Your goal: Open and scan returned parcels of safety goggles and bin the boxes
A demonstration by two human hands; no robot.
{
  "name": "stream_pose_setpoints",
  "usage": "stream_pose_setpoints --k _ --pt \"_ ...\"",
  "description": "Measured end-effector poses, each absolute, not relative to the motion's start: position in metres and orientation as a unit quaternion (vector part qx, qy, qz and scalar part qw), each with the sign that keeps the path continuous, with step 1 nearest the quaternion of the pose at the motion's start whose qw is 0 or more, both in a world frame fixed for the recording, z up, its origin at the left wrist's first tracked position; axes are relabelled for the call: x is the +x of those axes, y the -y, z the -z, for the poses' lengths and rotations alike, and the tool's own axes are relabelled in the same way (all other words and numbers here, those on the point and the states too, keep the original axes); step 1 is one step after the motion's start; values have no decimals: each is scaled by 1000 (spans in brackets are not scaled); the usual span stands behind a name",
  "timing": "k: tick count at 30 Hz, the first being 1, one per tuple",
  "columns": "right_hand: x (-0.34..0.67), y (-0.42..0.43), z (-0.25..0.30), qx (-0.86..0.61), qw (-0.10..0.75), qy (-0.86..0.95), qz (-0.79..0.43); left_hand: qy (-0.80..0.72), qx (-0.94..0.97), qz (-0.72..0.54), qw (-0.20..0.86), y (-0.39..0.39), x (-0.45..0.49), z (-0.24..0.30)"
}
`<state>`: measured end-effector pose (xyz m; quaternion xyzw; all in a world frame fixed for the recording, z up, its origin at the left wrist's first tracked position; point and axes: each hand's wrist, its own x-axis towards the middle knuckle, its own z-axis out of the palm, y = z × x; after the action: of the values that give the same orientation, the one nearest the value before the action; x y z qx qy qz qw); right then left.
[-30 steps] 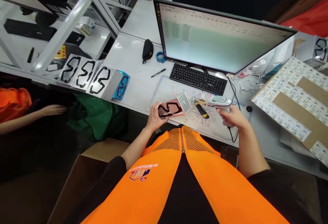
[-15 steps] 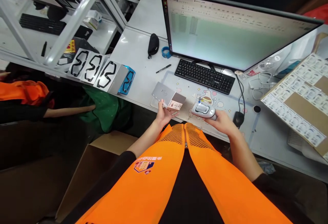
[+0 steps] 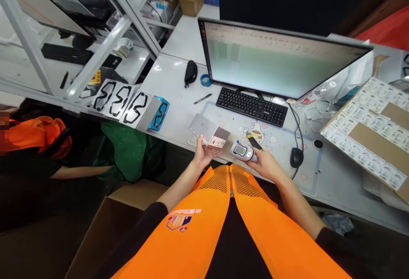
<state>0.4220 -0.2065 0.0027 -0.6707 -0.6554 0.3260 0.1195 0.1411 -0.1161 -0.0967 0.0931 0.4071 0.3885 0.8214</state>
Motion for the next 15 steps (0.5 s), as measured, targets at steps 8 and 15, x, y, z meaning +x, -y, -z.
stream_pose_setpoints --k 8,15 --pt "486 171 84 -818 123 520 -214 -589 196 -394 678 95 104 118" --pt "508 171 146 -894 109 391 -193 -704 332 -353 520 88 51 127"
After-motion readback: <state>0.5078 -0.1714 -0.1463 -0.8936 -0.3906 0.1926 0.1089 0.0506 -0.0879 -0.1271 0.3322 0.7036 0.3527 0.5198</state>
